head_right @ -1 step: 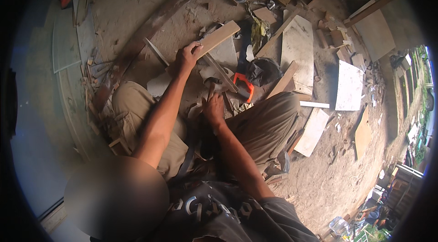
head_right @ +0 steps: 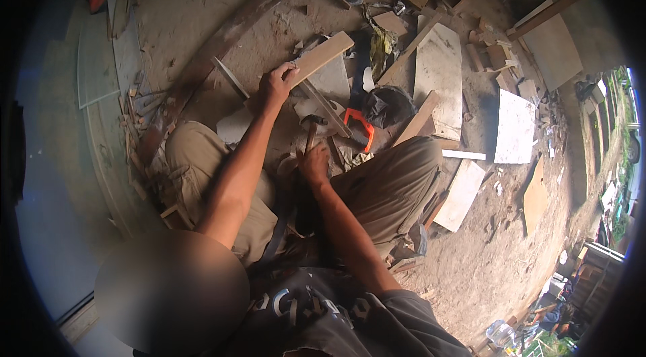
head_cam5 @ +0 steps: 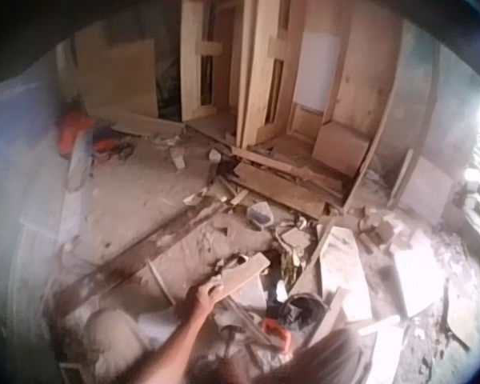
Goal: The person sits on the floor and assembles a small wooden structure by hammering nails into a wooden frame and attaching white panels. The person repeatedly positions the panels and hammers nails to secure them.
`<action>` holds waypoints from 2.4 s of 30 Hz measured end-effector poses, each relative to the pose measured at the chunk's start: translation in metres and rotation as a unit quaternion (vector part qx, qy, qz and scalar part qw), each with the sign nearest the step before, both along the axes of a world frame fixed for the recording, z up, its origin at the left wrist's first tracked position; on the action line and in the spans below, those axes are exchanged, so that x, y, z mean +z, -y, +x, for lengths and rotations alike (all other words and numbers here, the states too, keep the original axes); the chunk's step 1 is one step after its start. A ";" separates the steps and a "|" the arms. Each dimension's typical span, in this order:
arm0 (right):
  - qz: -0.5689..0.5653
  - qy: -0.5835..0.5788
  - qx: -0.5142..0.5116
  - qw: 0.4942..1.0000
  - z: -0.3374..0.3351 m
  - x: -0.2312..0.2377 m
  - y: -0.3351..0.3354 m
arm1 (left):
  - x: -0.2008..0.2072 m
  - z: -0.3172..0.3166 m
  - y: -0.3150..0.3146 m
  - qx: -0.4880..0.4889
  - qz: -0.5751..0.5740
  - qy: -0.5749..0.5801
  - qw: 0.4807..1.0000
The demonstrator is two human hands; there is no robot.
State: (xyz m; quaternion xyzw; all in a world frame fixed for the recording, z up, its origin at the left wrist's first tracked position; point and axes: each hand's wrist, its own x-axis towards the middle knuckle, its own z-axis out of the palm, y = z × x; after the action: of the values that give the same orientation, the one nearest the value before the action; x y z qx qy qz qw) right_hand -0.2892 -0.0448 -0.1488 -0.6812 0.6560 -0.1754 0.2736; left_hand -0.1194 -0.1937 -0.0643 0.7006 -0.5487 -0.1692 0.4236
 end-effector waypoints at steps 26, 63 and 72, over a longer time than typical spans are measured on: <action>0.163 0.075 -0.073 0.981 -0.011 -0.029 -0.007 | 0.002 -0.002 0.001 0.006 0.000 -0.004 1.000; -0.068 0.165 0.130 0.975 -0.015 0.162 0.064 | 0.002 0.003 -0.006 0.030 0.014 0.006 0.999; -0.059 0.187 0.102 0.975 -0.011 0.174 0.063 | 0.012 -0.002 -0.007 0.023 0.047 -0.014 0.999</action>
State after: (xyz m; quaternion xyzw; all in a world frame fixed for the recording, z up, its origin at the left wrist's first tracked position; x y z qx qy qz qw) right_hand -0.3001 -0.1073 0.0255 -0.7149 0.5084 -0.3094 0.3670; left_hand -0.1219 -0.1868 -0.0524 0.7296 -0.5181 -0.1944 0.4019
